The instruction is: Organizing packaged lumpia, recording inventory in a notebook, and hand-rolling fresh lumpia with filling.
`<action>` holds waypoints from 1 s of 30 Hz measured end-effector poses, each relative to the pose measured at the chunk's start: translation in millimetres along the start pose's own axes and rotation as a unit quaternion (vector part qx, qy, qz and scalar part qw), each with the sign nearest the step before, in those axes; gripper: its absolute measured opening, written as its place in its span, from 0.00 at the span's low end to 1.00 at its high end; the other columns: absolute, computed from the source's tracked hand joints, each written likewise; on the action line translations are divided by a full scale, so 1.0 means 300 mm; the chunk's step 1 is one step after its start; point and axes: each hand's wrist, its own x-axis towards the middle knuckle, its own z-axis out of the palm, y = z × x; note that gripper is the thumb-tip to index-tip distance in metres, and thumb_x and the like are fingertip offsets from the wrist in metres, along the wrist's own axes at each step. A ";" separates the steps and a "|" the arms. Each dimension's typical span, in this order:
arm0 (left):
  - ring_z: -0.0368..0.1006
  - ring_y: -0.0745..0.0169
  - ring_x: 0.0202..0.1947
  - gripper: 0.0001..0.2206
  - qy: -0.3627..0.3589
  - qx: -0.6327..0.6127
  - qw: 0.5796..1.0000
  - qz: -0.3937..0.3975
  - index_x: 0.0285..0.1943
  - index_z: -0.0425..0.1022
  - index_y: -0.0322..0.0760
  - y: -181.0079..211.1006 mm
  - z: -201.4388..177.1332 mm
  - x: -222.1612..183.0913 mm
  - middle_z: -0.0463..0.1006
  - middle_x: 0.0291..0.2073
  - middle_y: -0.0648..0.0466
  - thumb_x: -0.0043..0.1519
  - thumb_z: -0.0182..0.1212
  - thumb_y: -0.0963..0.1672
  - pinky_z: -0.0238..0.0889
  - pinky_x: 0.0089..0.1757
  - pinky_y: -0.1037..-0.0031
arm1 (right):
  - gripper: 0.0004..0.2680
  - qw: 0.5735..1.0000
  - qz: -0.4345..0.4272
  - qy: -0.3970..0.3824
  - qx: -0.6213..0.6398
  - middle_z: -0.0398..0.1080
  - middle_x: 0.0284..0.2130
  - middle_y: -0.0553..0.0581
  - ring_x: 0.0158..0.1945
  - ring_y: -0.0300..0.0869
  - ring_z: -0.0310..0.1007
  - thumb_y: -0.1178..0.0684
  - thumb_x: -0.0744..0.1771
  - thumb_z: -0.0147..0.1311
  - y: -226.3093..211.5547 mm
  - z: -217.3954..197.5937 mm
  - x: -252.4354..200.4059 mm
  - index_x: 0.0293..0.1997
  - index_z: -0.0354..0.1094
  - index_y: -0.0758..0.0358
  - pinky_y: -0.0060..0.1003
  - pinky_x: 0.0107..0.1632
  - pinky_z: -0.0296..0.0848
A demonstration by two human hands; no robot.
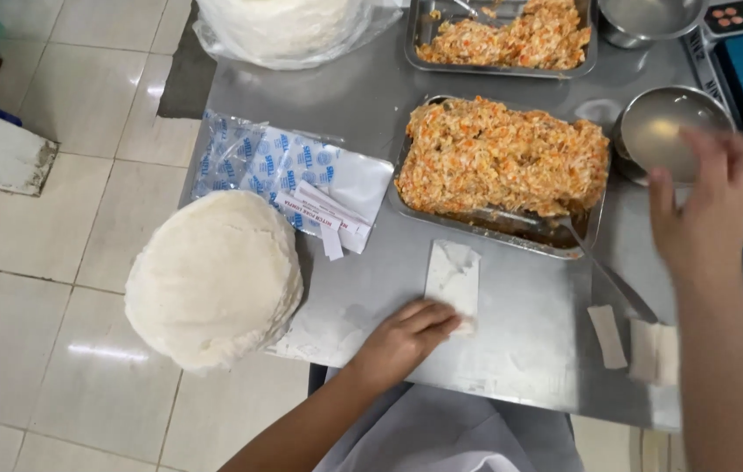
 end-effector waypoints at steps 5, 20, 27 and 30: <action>0.72 0.44 0.48 0.20 0.066 -0.040 0.996 -0.045 0.59 0.79 0.31 0.014 -0.023 0.027 0.78 0.50 0.42 0.58 0.63 0.30 0.73 0.50 0.62 | 0.22 0.913 0.177 -0.266 -0.254 0.53 0.78 0.65 0.76 0.66 0.43 0.29 0.69 0.47 0.034 0.027 0.002 0.62 0.74 0.52 0.70 0.63 0.50; 0.67 0.58 0.47 0.14 0.029 -0.085 0.990 -0.113 0.53 0.81 0.53 0.113 0.007 -0.101 0.79 0.39 0.63 0.59 0.73 0.44 0.58 0.52 0.66 | 0.34 0.928 -0.116 -0.329 -0.129 0.43 0.78 0.45 0.74 0.61 0.49 0.14 0.60 0.30 -0.503 0.196 -0.263 0.76 0.43 0.23 0.68 0.62 0.60; 0.70 0.56 0.50 0.11 0.021 -0.174 0.963 -0.205 0.49 0.77 0.42 0.083 -0.009 -0.081 0.73 0.41 0.53 0.63 0.65 0.49 0.66 0.50 0.68 | 0.09 0.954 0.053 -0.224 0.191 0.76 0.37 0.47 0.41 0.44 0.74 0.45 0.64 0.63 -0.734 0.050 -0.414 0.44 0.71 0.52 0.39 0.46 0.68; 0.69 0.50 0.47 0.08 0.045 -0.128 0.989 -0.052 0.48 0.78 0.37 0.042 -0.043 -0.054 0.75 0.44 0.51 0.66 0.63 0.46 0.63 0.51 0.62 | 0.05 0.957 0.083 -0.201 0.191 0.77 0.41 0.40 0.43 0.39 0.71 0.48 0.66 0.60 -0.709 0.072 -0.423 0.44 0.78 0.45 0.37 0.46 0.64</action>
